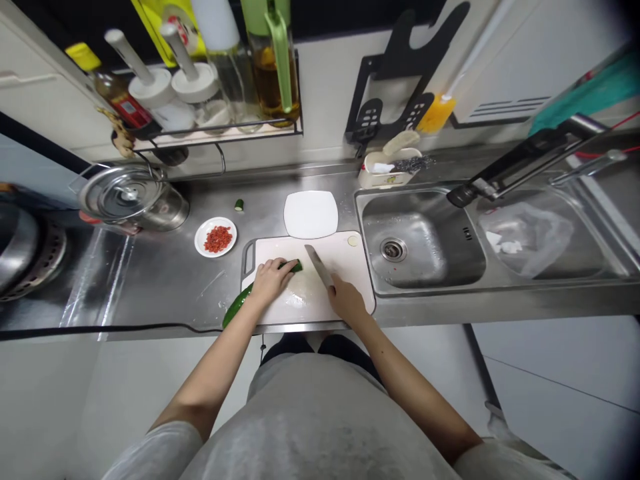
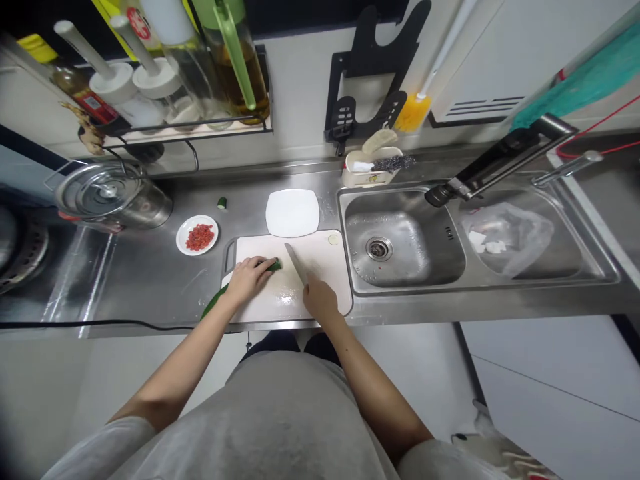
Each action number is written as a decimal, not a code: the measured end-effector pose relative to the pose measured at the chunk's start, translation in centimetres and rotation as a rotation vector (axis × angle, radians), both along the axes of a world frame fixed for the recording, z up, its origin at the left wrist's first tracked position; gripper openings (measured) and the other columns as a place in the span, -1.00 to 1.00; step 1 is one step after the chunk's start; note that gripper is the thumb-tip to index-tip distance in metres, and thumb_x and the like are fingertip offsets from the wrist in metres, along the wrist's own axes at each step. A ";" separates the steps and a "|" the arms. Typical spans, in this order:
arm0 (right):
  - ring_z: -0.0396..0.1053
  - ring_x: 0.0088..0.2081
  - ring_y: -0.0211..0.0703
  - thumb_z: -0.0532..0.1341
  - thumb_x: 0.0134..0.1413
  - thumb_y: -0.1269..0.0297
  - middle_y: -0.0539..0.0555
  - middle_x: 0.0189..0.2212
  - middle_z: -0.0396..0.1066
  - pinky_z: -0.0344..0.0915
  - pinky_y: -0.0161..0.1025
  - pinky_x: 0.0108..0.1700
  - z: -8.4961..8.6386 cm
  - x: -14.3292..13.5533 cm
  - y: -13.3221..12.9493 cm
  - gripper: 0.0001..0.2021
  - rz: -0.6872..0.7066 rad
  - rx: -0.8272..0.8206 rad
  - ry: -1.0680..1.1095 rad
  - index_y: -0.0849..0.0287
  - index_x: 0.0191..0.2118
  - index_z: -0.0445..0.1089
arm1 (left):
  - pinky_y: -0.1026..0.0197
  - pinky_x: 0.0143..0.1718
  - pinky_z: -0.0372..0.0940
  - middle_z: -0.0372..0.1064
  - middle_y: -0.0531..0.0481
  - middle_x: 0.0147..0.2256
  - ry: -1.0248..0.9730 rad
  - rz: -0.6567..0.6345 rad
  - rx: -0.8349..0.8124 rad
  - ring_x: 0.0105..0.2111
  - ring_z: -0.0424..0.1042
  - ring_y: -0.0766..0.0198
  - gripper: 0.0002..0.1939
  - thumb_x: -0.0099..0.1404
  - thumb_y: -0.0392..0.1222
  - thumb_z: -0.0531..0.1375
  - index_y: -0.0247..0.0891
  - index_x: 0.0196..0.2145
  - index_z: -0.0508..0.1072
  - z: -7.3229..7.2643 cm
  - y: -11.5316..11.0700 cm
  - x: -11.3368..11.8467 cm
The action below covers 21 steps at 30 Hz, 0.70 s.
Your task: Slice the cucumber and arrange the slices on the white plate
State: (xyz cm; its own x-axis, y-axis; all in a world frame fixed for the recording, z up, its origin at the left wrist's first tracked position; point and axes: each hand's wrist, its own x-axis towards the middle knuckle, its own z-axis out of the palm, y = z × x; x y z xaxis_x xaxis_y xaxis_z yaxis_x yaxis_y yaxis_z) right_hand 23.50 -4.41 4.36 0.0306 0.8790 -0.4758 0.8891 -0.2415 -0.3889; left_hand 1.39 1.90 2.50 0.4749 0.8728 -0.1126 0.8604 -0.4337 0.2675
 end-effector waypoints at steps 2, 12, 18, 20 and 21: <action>0.40 -0.22 -0.03 -0.04 0.22 0.36 0.21 -0.26 0.45 0.12 -0.24 -0.31 0.1 -0.2 0.2 -0.62 0.006 0.002 0.008 0.22 0.12 0.21 | 0.02 -0.08 0.16 0.32 -0.12 -0.04 -0.001 -0.002 -0.006 -0.08 0.27 0.04 -0.58 0.40 -0.03 -0.01 0.01 0.17 0.28 0.1 -0.1 -0.3; 0.41 -0.20 -0.03 -0.05 0.24 0.38 0.21 -0.24 0.45 0.16 -0.24 -0.27 0.9 -1.0 0.6 -0.70 0.040 -0.056 -0.017 0.20 0.02 0.26 | 0.03 -0.08 0.20 0.29 -0.10 0.04 0.050 -0.053 0.063 -0.08 0.27 0.07 -0.59 0.41 -0.04 -0.03 0.04 0.18 0.28 -0.9 -0.6 -0.7; 0.44 -0.20 -0.05 -0.06 0.28 0.33 0.18 -0.27 0.46 0.18 -0.26 -0.29 1.5 -1.4 1.2 -0.72 0.081 -0.111 -0.115 0.22 0.00 0.26 | 0.10 -0.03 0.26 0.28 -0.08 0.07 -0.031 -0.109 0.132 -0.02 0.29 0.13 -0.60 0.42 -0.14 -0.03 0.00 0.17 0.29 -1.6 -0.7 -1.1; 0.44 -0.18 -0.04 -0.08 0.30 0.31 0.20 -0.25 0.46 0.19 -0.26 -0.27 1.9 -1.6 1.3 -0.70 0.078 -0.113 -0.117 0.24 0.03 0.25 | 0.11 -0.03 0.28 0.28 -0.08 0.07 -0.042 -0.118 0.142 -0.01 0.29 0.14 -0.60 0.42 -0.15 -0.02 0.00 0.17 0.29 -1.7 -0.7 -1.1; 0.44 -0.17 -0.04 -0.09 0.31 0.30 0.21 -0.25 0.46 0.19 -0.26 -0.27 2.1 -1.8 1.4 -0.69 0.074 -0.111 -0.111 0.24 0.05 0.23 | 0.11 -0.03 0.28 0.28 -0.08 0.07 -0.045 -0.119 0.144 -0.01 0.29 0.13 -0.60 0.41 -0.16 -0.02 0.01 0.17 0.29 -1.7 -0.7 -1.1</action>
